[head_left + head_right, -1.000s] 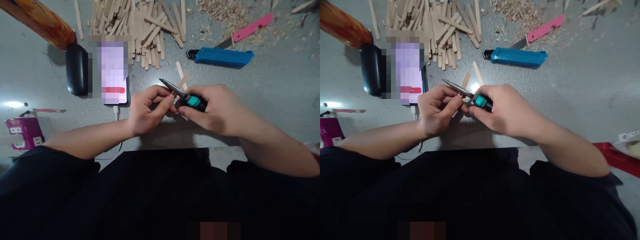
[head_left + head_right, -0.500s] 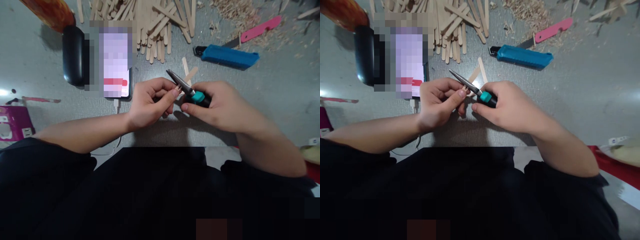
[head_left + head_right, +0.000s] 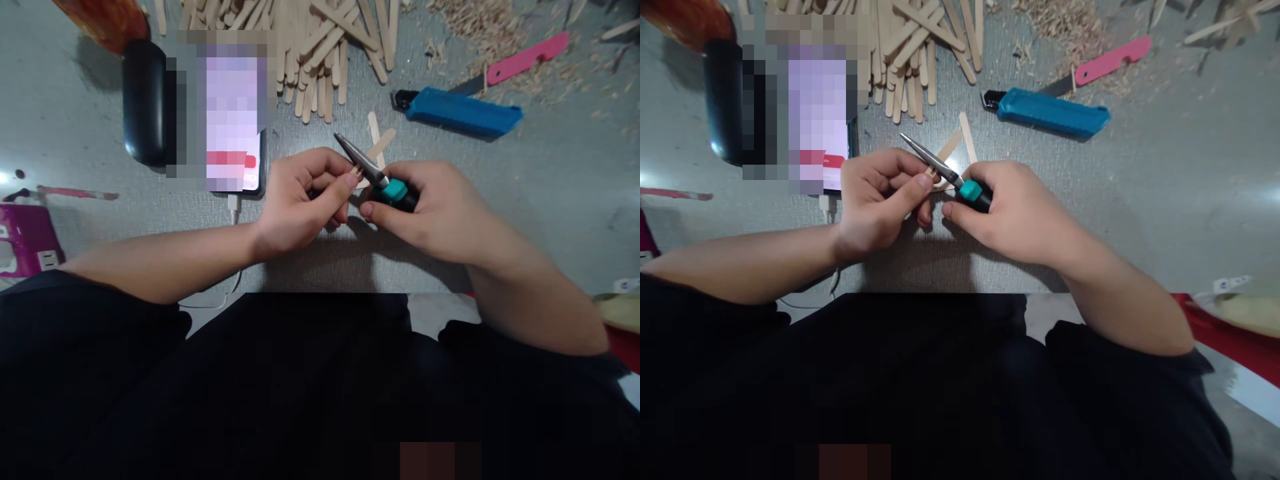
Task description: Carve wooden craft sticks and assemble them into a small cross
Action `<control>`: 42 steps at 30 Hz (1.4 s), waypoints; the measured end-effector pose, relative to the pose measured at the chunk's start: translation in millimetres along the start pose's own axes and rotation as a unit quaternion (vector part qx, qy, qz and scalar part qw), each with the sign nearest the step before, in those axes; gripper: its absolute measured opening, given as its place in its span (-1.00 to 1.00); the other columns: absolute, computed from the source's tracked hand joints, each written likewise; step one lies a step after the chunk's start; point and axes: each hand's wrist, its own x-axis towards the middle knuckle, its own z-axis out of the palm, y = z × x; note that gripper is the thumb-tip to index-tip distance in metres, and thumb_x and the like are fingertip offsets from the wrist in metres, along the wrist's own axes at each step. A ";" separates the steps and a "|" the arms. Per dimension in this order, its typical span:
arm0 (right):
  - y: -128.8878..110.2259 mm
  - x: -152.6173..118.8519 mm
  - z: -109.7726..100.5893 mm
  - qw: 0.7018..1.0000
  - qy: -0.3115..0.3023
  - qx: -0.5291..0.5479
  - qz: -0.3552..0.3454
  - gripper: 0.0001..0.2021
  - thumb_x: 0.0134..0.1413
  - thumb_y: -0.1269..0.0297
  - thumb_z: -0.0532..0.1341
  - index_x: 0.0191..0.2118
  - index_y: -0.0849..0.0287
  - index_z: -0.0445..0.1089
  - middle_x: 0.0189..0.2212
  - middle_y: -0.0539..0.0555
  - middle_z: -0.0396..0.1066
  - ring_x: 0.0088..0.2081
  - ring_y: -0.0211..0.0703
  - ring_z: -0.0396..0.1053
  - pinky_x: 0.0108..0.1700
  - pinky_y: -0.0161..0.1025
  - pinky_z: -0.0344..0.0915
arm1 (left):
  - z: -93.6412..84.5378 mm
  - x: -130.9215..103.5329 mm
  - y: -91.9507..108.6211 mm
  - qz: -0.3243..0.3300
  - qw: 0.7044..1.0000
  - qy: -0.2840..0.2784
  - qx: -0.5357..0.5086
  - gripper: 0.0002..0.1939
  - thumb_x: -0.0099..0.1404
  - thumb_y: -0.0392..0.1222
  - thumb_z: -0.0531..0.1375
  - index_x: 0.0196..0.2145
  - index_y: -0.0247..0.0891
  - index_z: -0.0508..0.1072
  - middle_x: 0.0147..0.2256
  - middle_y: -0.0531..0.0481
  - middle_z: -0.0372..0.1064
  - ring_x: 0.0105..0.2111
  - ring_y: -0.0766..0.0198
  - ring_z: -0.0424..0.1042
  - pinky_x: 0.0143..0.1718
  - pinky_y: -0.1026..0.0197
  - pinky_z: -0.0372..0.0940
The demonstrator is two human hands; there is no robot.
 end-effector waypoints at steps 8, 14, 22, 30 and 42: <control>2.3 2.0 -0.4 1.000 0.000 -0.001 0.003 -0.76 0.26 0.00 0.44 -0.24 0.05 0.57 -0.41 0.06 0.45 -0.35 -0.01 0.34 -0.29 -0.04 0.19 | 0.0 -0.3 -4.1 0.008 1.000 -0.001 0.003 -0.60 0.46 0.23 0.42 -0.27 -0.17 0.56 -0.60 0.15 0.45 -0.66 0.38 0.46 -0.62 0.30 0.37; 4.2 3.7 3.6 1.000 -0.002 0.000 0.013 -0.76 0.23 0.01 0.46 -0.18 0.06 0.60 -0.42 0.06 0.44 -0.36 -0.01 0.32 -0.28 -0.02 0.18 | 0.1 -0.5 -4.4 0.020 1.000 -0.009 0.001 -0.60 0.49 0.19 0.40 -0.28 -0.18 0.53 -0.56 0.13 0.46 -0.61 0.39 0.47 -0.57 0.30 0.39; -3.6 2.0 6.6 0.999 -0.003 -0.025 0.026 -0.79 0.21 0.07 0.45 -0.29 0.06 0.53 -0.46 0.04 0.44 -0.40 -0.04 0.31 -0.31 -0.03 0.14 | 0.4 0.5 -8.1 0.045 0.999 -0.006 0.029 -0.55 0.49 0.25 0.38 -0.29 -0.17 0.48 -0.49 0.10 0.48 -0.50 0.34 0.55 -0.48 0.28 0.45; -12.9 -1.3 5.1 0.998 -0.006 -0.057 0.028 -0.76 0.26 0.03 0.41 -0.32 0.02 0.47 -0.46 0.09 0.48 -0.41 0.04 0.37 -0.35 0.03 0.18 | 2.1 1.0 -3.6 0.008 1.000 0.015 0.021 -0.60 0.44 0.11 0.47 -0.34 -0.17 0.46 -0.52 0.09 0.48 -0.54 0.32 0.55 -0.50 0.27 0.45; -11.5 0.1 2.9 0.998 -0.023 -0.065 0.008 -0.73 0.31 0.01 0.37 -0.33 0.02 0.39 -0.44 0.10 0.48 -0.40 0.01 0.34 -0.35 0.02 0.13 | 2.1 2.9 -2.7 -0.011 0.999 0.027 0.019 -0.62 0.44 0.07 0.48 -0.34 -0.19 0.46 -0.54 0.10 0.49 -0.55 0.35 0.52 -0.49 0.28 0.43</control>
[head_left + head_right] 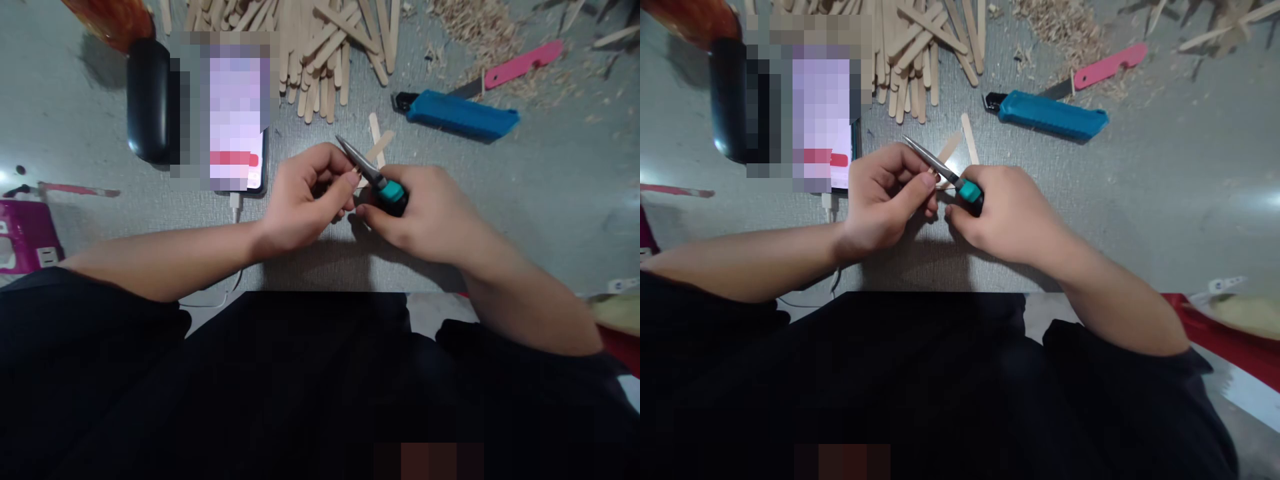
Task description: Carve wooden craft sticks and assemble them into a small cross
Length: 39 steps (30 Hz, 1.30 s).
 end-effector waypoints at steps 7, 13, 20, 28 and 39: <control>4.6 -6.0 -6.6 0.997 -0.011 0.064 -0.031 -0.73 0.29 -0.05 0.39 -0.18 0.02 0.47 -0.29 0.07 0.53 -0.27 0.07 0.45 -0.24 0.01 0.25 | -0.5 -1.0 1.1 0.018 1.000 -0.007 0.005 -0.55 0.43 0.23 0.44 -0.34 -0.17 0.47 -0.56 0.11 0.47 -0.58 0.34 0.50 -0.55 0.28 0.39; -3.4 -15.9 -2.5 0.997 0.049 0.026 -0.047 -0.65 0.31 -0.04 0.39 0.11 -0.08 0.51 0.04 0.20 0.61 0.03 0.41 0.56 0.01 0.25 0.40 | 0.1 -4.2 4.6 0.034 0.999 -0.014 0.019 -0.54 0.44 0.30 0.41 -0.29 -0.14 0.48 -0.54 0.13 0.52 -0.59 0.32 0.52 -0.51 0.23 0.47; 0.1 -10.4 2.5 0.993 0.081 -0.033 -0.074 -0.68 0.32 0.02 0.37 0.12 -0.10 0.49 0.10 0.23 0.55 0.15 0.48 0.51 0.10 0.31 0.42 | 1.7 -5.3 1.4 0.052 0.998 0.008 0.020 -0.55 0.48 0.30 0.37 -0.25 -0.12 0.43 -0.55 0.14 0.51 -0.60 0.32 0.53 -0.53 0.23 0.47; 10.3 -10.1 -5.7 0.988 0.100 -0.054 -0.100 -0.70 0.26 0.10 0.39 0.06 -0.05 0.49 0.01 0.20 0.55 0.05 0.39 0.52 0.06 0.23 0.39 | 2.0 -7.1 -0.7 0.052 0.996 0.063 0.047 -0.54 0.51 0.35 0.31 -0.16 -0.10 0.43 -0.54 0.15 0.48 -0.60 0.32 0.51 -0.53 0.23 0.46; 37.9 4.8 -23.1 0.962 0.148 -0.231 -0.003 -0.62 0.34 0.03 0.31 0.12 0.15 0.47 0.15 0.45 0.45 0.28 0.60 0.35 0.30 0.41 0.28 | -1.4 1.6 -14.0 0.058 0.995 0.078 0.007 -0.60 0.55 0.29 0.30 -0.10 -0.10 0.45 -0.52 0.17 0.49 -0.60 0.38 0.49 -0.54 0.30 0.40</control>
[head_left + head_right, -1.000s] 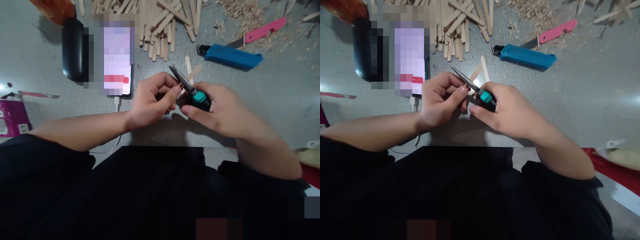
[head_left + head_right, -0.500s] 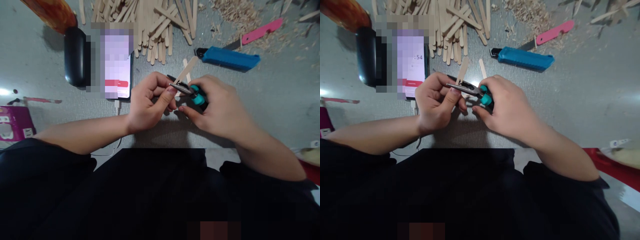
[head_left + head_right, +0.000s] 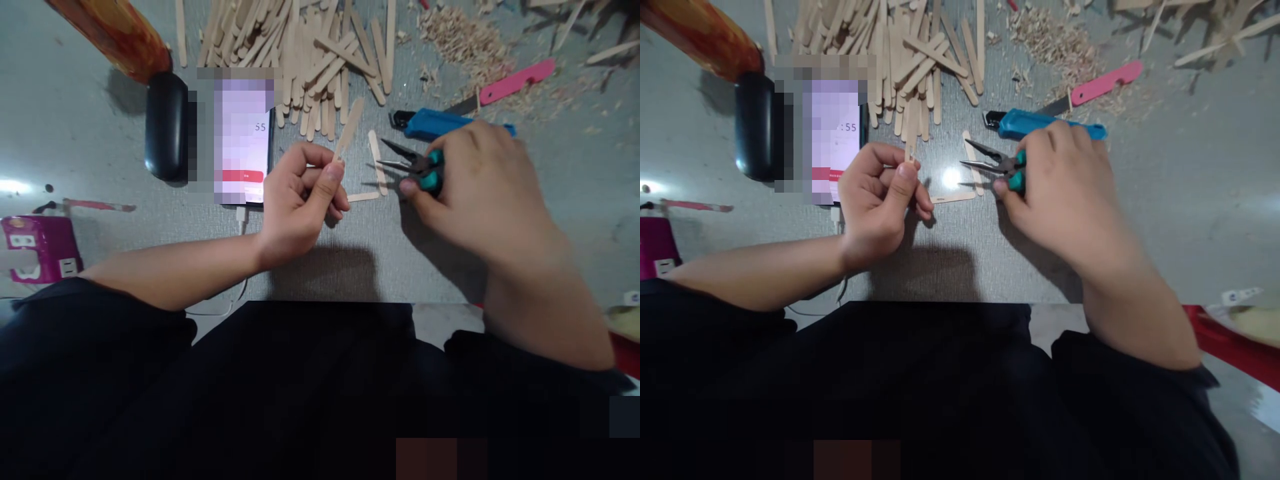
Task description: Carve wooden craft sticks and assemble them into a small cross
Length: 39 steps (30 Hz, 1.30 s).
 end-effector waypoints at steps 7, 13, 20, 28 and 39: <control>5.8 -2.3 7.2 1.000 -0.001 -0.011 -0.002 -0.48 0.46 -0.17 0.25 0.24 0.14 0.42 0.27 0.48 0.35 0.36 0.62 0.23 0.35 0.41 0.21 | 0.3 -0.7 9.9 -0.044 0.999 -0.005 -0.013 -0.62 0.51 0.24 0.37 -0.16 -0.09 0.43 -0.49 0.14 0.58 -0.65 0.37 0.44 -0.62 0.27 0.37; 4.2 0.7 4.3 0.999 0.031 0.019 -0.025 -0.49 0.36 -0.06 0.40 0.25 0.11 0.45 0.28 0.44 0.40 0.35 0.59 0.29 0.37 0.39 0.27 | -0.9 -4.0 12.3 -0.070 0.996 -0.048 -0.023 -0.59 0.48 0.19 0.42 -0.14 -0.16 0.41 -0.44 0.10 0.64 -0.68 0.39 0.46 -0.67 0.31 0.32; -31.5 -15.2 13.7 0.932 0.116 0.336 -0.072 -0.92 0.35 0.18 0.44 -0.13 -0.05 0.56 -0.24 0.05 0.61 -0.22 0.03 0.57 -0.10 0.04 0.56 | -0.3 -11.0 6.8 -0.044 0.994 -0.097 0.017 -0.63 0.50 0.16 0.40 -0.10 -0.15 0.42 -0.40 0.12 0.66 -0.60 0.33 0.58 -0.59 0.31 0.49; -52.5 -17.6 25.1 0.856 0.077 0.511 0.012 -0.75 0.23 0.06 0.56 -0.33 0.02 0.57 -0.37 0.06 0.61 -0.43 -0.11 0.46 -0.48 -0.12 0.43 | 2.3 -20.1 9.5 0.024 0.991 -0.090 0.093 -0.74 0.54 0.03 0.38 -0.17 -0.17 0.47 -0.39 0.10 0.65 -0.57 0.37 0.61 -0.60 0.39 0.46; -49.1 -14.4 25.9 0.844 0.070 0.532 0.000 -0.75 0.18 0.14 0.59 -0.39 0.03 0.56 -0.41 0.01 0.58 -0.45 -0.17 0.42 -0.48 -0.16 0.39 | -3.3 -15.5 7.5 0.163 0.959 -0.088 0.214 -0.86 0.49 -0.20 0.40 -0.21 -0.18 0.51 -0.52 0.18 0.52 -0.60 0.43 0.54 -0.62 0.43 0.26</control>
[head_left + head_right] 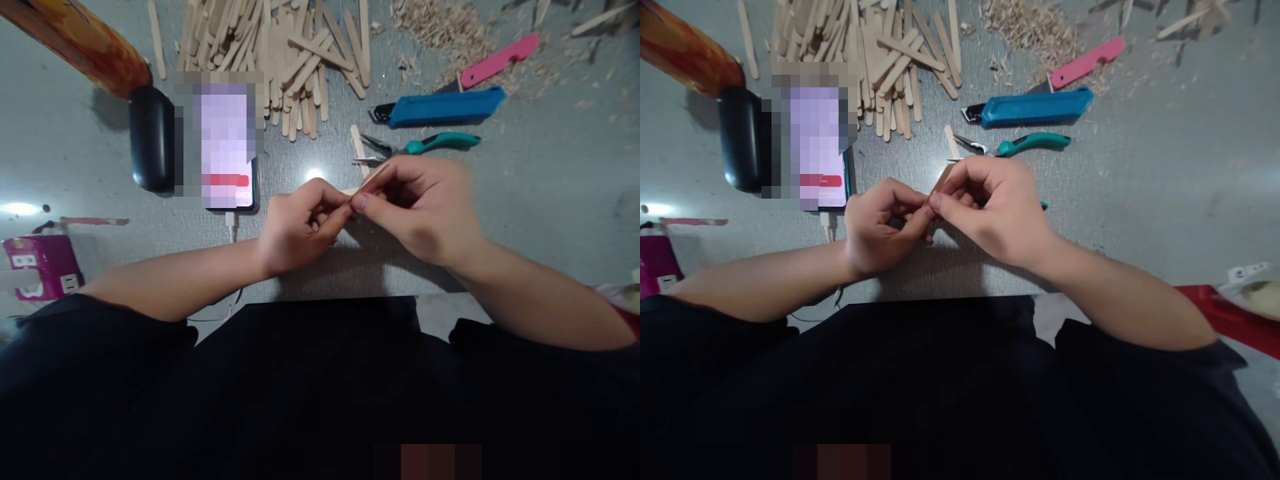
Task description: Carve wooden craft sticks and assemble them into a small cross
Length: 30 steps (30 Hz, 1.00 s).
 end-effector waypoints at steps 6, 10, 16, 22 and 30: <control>2.5 1.9 -3.5 1.000 -0.026 0.010 0.008 -0.83 0.17 0.29 0.55 -0.37 0.03 0.58 -0.47 -0.03 0.50 -0.47 -0.21 0.38 -0.45 -0.18 0.41 | -0.9 0.8 1.7 -0.005 1.000 -0.012 0.009 -0.87 0.49 -0.23 0.39 -0.22 -0.20 0.52 -0.51 0.17 0.53 -0.58 0.44 0.53 -0.59 0.40 0.27; 1.1 2.3 -5.4 0.999 -0.042 0.015 0.014 -0.83 0.18 0.34 0.52 -0.38 0.04 0.57 -0.49 -0.03 0.48 -0.48 -0.21 0.38 -0.45 -0.19 0.42 | -1.7 2.7 5.0 -0.058 0.996 -0.045 -0.047 -0.84 0.53 -0.14 0.39 -0.20 -0.20 0.53 -0.48 0.12 0.58 -0.58 0.42 0.55 -0.60 0.41 0.31; -5.3 4.2 -9.0 0.997 -0.062 0.032 0.041 -0.86 0.19 0.31 0.53 -0.32 0.04 0.59 -0.40 0.01 0.58 -0.40 -0.15 0.50 -0.35 -0.15 0.52 | -3.0 7.6 6.9 -0.162 0.964 -0.091 -0.191 -0.63 0.57 0.16 0.33 -0.16 -0.23 0.53 -0.36 0.01 0.69 -0.54 0.36 0.61 -0.56 0.35 0.49; -0.3 5.7 -12.7 0.997 -0.073 -0.011 0.021 -0.86 0.28 0.20 0.49 -0.28 0.02 0.58 -0.40 0.01 0.56 -0.42 -0.13 0.45 -0.32 -0.10 0.49 | -4.6 8.8 7.6 -0.190 0.955 -0.079 -0.215 -0.59 0.53 0.22 0.36 -0.14 -0.21 0.51 -0.38 0.04 0.67 -0.59 0.38 0.55 -0.57 0.33 0.49; 25.0 18.1 -16.5 0.936 -0.076 -0.324 -0.114 -0.86 0.36 0.09 0.38 -0.13 0.00 0.58 -0.16 0.18 0.56 -0.12 0.18 0.51 -0.13 0.04 0.37 | -1.5 13.2 -7.6 -0.158 0.965 0.087 -0.189 -0.55 0.56 0.35 0.26 -0.15 -0.11 0.40 -0.48 0.12 0.54 -0.69 0.39 0.33 -0.68 0.24 0.28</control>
